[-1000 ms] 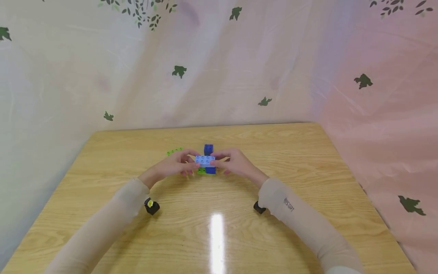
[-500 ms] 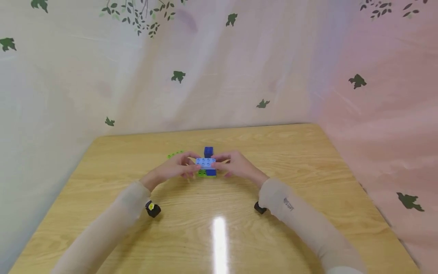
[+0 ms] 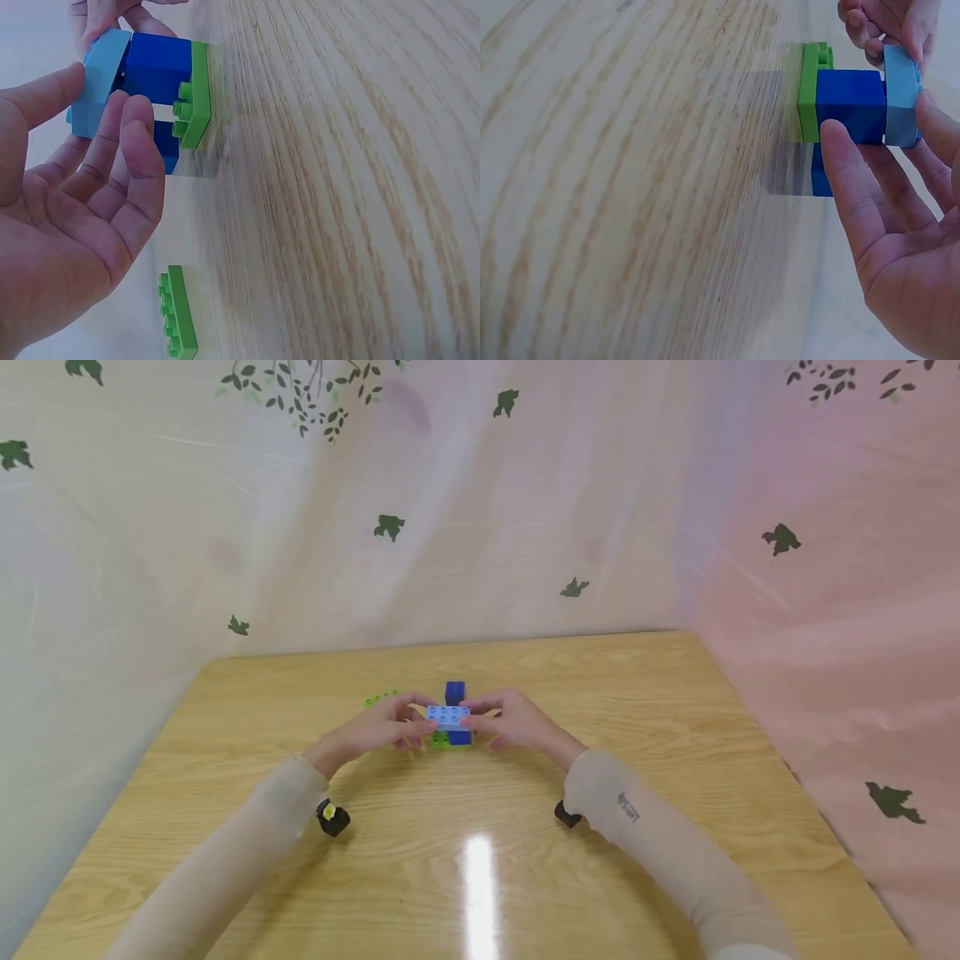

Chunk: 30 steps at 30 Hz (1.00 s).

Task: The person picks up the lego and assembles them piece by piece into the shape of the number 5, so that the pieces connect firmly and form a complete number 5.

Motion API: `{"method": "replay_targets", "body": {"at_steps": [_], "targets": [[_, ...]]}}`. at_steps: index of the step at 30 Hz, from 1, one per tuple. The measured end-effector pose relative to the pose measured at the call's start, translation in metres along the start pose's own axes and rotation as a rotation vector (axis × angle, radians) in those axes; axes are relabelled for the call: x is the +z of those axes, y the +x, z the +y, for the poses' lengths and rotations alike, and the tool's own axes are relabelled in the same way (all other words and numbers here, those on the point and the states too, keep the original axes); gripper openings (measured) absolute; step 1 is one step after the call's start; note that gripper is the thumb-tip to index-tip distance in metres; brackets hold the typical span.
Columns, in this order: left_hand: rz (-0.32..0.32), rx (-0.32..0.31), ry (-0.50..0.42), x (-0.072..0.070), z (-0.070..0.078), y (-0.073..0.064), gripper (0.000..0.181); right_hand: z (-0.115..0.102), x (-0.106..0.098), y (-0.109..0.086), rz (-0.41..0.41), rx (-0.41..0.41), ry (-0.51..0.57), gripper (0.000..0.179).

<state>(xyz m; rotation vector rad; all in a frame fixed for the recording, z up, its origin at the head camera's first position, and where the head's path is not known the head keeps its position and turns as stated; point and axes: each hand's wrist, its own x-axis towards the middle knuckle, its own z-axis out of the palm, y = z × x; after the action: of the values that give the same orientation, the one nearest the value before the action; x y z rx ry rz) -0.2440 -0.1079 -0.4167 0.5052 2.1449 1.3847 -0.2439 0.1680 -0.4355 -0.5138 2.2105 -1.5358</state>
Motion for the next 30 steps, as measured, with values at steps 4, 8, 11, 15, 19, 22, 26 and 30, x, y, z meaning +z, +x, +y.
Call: {"method": "replay_targets", "body": {"at_steps": [4,8,11,15,19,22,26,30], "targets": [[-0.001,-0.002,0.000,0.000,-0.001,0.000,0.049,0.000,0.000,0.001,-0.006,0.005,-0.001,0.046],[-0.004,-0.005,0.000,0.000,-0.002,0.001,0.047,0.000,0.000,0.002,-0.005,0.018,-0.008,0.045],[-0.005,-0.008,-0.004,0.000,-0.002,0.001,0.046,-0.001,0.000,0.002,-0.006,0.033,-0.015,0.045],[-0.014,-0.007,-0.012,0.001,-0.001,0.000,0.044,-0.004,0.001,0.001,-0.015,0.045,-0.008,0.044],[-0.027,-0.002,-0.026,0.002,-0.001,-0.001,0.043,-0.005,0.000,0.001,-0.021,0.049,0.005,0.043],[-0.027,-0.021,-0.035,0.004,-0.003,-0.001,0.046,-0.004,0.000,0.002,-0.022,0.045,0.003,0.043],[-0.009,-0.059,-0.045,0.008,-0.004,0.000,0.049,-0.004,0.001,0.002,-0.020,0.031,0.007,0.043],[0.031,-0.080,-0.053,0.012,-0.003,0.000,0.045,-0.003,0.003,0.002,-0.026,-0.012,-0.026,0.043]]}}
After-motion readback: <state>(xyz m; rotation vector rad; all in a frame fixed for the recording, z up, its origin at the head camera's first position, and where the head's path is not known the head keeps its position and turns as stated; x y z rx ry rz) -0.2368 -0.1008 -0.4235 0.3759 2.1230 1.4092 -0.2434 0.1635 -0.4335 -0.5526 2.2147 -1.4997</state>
